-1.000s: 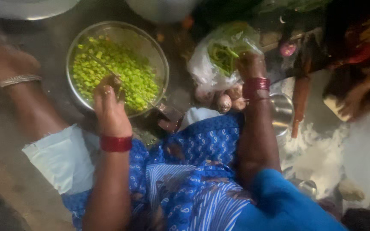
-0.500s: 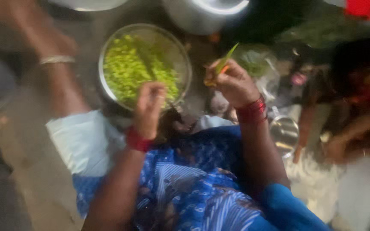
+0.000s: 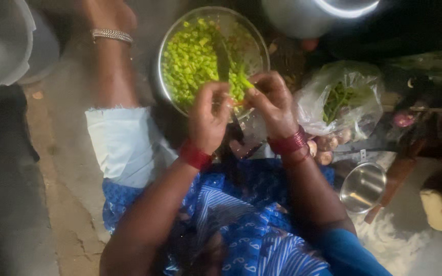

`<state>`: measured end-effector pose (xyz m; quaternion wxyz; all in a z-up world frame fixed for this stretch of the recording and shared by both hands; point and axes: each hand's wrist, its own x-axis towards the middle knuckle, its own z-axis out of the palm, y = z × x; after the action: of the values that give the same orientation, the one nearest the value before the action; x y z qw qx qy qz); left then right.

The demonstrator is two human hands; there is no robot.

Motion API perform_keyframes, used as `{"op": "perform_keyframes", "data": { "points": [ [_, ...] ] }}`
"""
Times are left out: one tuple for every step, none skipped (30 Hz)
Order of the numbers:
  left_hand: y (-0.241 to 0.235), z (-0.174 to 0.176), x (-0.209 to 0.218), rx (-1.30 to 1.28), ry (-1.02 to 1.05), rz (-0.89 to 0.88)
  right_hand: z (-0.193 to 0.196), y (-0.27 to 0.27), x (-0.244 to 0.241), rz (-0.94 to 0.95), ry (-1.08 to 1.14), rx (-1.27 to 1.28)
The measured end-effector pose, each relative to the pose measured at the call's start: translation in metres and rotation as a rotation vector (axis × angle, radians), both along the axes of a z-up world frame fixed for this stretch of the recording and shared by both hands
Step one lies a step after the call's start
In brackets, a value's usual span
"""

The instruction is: The person sits on the floor and uses a traditional boti knife to chop green chilies into small pieces. The chopped chilies are collected in a metal bowl placed directly in front of them.

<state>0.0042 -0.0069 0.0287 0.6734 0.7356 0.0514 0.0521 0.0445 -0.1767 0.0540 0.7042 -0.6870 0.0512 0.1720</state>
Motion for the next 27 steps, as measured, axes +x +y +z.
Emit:
{"op": "perform_keyframes", "data": {
  "points": [
    [-0.001,0.003,0.001,-0.033,0.017,0.026,-0.001,-0.003,0.002,-0.021,0.002,-0.063],
    [-0.001,0.006,0.003,-0.065,0.033,0.05,-0.001,-0.007,0.004,0.056,-0.172,-0.271],
    [0.0,0.009,0.004,-0.01,0.011,0.04,0.0,-0.012,0.007,0.134,-0.344,-0.48],
    [0.002,0.011,0.004,0.044,-0.009,0.028,0.0,-0.015,0.007,0.213,-0.513,-0.691],
    [0.005,0.012,0.004,0.098,-0.03,0.016,0.001,-0.017,0.006,0.217,-0.53,-0.677],
    [0.005,0.012,0.004,0.131,-0.056,0.012,0.003,-0.02,0.005,0.221,-0.548,-0.665],
    [0.006,0.012,0.004,0.164,-0.083,0.007,0.005,-0.021,0.004,0.225,-0.566,-0.652],
    [0.006,0.011,0.005,0.195,-0.111,0.003,0.007,-0.022,0.007,0.126,-0.396,-0.519],
    [0.006,0.011,0.005,0.214,-0.133,0.007,0.007,-0.021,0.013,0.029,-0.227,-0.384],
    [0.006,0.011,0.005,0.232,-0.155,0.012,0.009,-0.022,0.017,-0.064,-0.059,-0.246],
    [0.006,0.011,0.005,0.249,-0.176,0.017,0.013,-0.025,0.018,-0.064,-0.067,-0.255],
    [0.005,0.012,0.005,0.243,-0.176,0.01,0.017,-0.03,0.019,-0.061,-0.076,-0.266],
    [0.006,0.012,0.005,0.238,-0.175,0.003,0.02,-0.034,0.02,-0.058,-0.085,-0.278],
    [0.006,0.013,0.005,0.232,-0.175,0.0,0.022,-0.036,0.02,0.023,-0.168,-0.359],
    [0.005,0.014,0.006,0.252,-0.182,-0.004,0.023,-0.037,0.019,0.103,-0.252,-0.439],
    [0.004,0.015,0.005,0.274,-0.186,-0.002,0.024,-0.037,0.018,0.189,-0.336,-0.517],
    [0.004,0.016,0.005,0.296,-0.189,-0.001,0.023,-0.034,0.017,0.222,-0.335,-0.526],
    [0.005,0.017,0.004,0.288,-0.166,-0.001,0.022,-0.032,0.015,0.257,-0.334,-0.532],
    [0.005,0.017,0.004,0.279,-0.142,-0.001,0.021,-0.029,0.013,0.291,-0.332,-0.539],
    [0.007,0.017,0.005,0.27,-0.12,-0.002,0.021,-0.027,0.012,0.296,-0.315,-0.515],
    [0.008,0.017,0.004,0.278,-0.133,0.003,0.022,-0.026,0.011,0.302,-0.298,-0.491],
    [0.009,0.017,0.004,0.284,-0.15,0.007,0.023,-0.026,0.011,0.304,-0.283,-0.469],
    [0.01,0.016,0.004,0.29,-0.166,0.011,0.024,-0.026,0.012,0.304,-0.268,-0.422],
    [0.01,0.014,0.005,0.261,-0.149,0.02,0.025,-0.026,0.013,0.302,-0.253,-0.377],
    [0.01,0.012,0.005,0.232,-0.131,0.029,0.027,-0.025,0.014,0.299,-0.238,-0.331],
    [0.009,0.009,0.004,0.202,-0.112,0.036,0.028,-0.024,0.015,0.245,-0.146,-0.127],
    [0.008,0.005,0.004,0.153,-0.084,0.052,0.029,-0.022,0.016,0.188,-0.054,0.076]
  ]
}}
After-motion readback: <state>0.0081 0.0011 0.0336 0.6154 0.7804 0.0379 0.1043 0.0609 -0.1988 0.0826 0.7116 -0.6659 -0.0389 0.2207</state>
